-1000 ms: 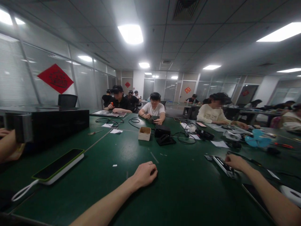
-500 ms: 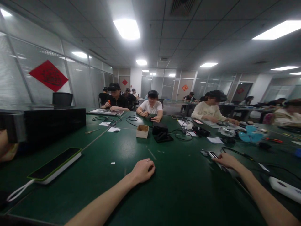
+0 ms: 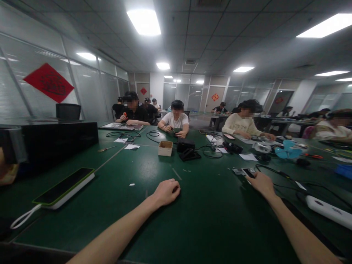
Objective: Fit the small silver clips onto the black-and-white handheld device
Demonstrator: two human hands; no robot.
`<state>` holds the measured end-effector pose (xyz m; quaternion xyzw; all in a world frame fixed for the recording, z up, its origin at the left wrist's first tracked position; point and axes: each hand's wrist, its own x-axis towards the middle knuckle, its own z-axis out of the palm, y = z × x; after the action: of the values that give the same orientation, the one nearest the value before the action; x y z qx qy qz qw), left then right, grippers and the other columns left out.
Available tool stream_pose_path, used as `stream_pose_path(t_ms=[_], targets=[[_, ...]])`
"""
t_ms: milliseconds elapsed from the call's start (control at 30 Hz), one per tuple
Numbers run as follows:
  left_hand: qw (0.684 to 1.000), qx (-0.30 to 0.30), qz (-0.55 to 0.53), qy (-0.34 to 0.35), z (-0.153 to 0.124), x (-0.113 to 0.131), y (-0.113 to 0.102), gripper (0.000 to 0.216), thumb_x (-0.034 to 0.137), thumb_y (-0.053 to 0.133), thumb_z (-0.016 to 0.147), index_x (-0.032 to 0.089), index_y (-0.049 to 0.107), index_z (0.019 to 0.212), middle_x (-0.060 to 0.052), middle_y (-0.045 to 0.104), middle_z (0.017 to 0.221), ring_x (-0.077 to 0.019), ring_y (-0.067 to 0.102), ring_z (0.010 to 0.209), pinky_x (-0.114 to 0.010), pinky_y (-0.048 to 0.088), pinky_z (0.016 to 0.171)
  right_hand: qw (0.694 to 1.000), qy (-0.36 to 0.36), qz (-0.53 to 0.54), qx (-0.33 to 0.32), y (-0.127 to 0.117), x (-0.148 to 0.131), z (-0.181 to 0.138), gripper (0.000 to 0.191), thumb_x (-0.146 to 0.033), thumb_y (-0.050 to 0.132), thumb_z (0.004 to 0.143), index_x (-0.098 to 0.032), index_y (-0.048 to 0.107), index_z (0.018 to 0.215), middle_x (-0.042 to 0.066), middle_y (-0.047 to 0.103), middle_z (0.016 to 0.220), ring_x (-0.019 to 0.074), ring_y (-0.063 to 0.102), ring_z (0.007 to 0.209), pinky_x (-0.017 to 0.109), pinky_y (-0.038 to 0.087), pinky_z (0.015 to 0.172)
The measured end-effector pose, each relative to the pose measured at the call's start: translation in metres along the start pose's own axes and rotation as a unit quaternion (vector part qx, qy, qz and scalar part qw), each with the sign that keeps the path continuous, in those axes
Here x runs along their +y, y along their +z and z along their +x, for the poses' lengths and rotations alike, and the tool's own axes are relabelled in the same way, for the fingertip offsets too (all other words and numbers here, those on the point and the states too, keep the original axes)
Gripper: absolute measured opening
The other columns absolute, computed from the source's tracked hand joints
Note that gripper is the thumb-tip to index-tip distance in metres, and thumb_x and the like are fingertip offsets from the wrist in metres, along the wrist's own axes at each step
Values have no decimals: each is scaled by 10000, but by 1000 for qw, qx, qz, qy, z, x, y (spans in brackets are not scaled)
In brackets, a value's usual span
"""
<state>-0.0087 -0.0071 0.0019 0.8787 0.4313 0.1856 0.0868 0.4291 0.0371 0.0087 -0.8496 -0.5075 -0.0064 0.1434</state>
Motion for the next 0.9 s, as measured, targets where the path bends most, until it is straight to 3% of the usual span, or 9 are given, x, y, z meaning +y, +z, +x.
stream_pose_path(t_ms=[333, 533, 667, 900], targets=[[1000, 13, 23, 2, 0, 3, -1, 177, 239, 450, 861, 174, 607, 816, -27, 599, 796, -143, 559, 707, -237, 416, 645, 997, -14, -3, 78, 18, 12, 10, 380, -408, 552, 750, -85, 634, 933, 154, 626, 850, 288, 611, 838, 323, 453, 652], [999, 19, 34, 3, 1, 4, 0, 169, 234, 455, 851, 178, 612, 823, -25, 603, 793, -144, 561, 699, -236, 412, 632, 988, -67, -57, 129, 23, 14, 7, 352, -325, 570, 754, -76, 551, 1003, 161, 563, 965, 276, 570, 890, 318, 435, 719], [999, 14, 32, -1, 1, 3, 1, 168, 241, 456, 858, 177, 609, 830, -27, 604, 812, -145, 566, 716, -237, 420, 641, 984, -90, -53, 142, 23, 15, 5, 299, -306, 570, 749, -109, 535, 971, 128, 535, 939, 262, 555, 863, 309, 423, 703], [1000, 5, 20, -3, 1, 2, 1, 164, 254, 455, 865, 177, 599, 847, -25, 602, 826, -147, 565, 729, -242, 424, 651, 987, -72, -5, 146, 18, 14, 2, 332, -329, 584, 728, -108, 543, 972, 145, 553, 969, 270, 556, 885, 325, 426, 716]])
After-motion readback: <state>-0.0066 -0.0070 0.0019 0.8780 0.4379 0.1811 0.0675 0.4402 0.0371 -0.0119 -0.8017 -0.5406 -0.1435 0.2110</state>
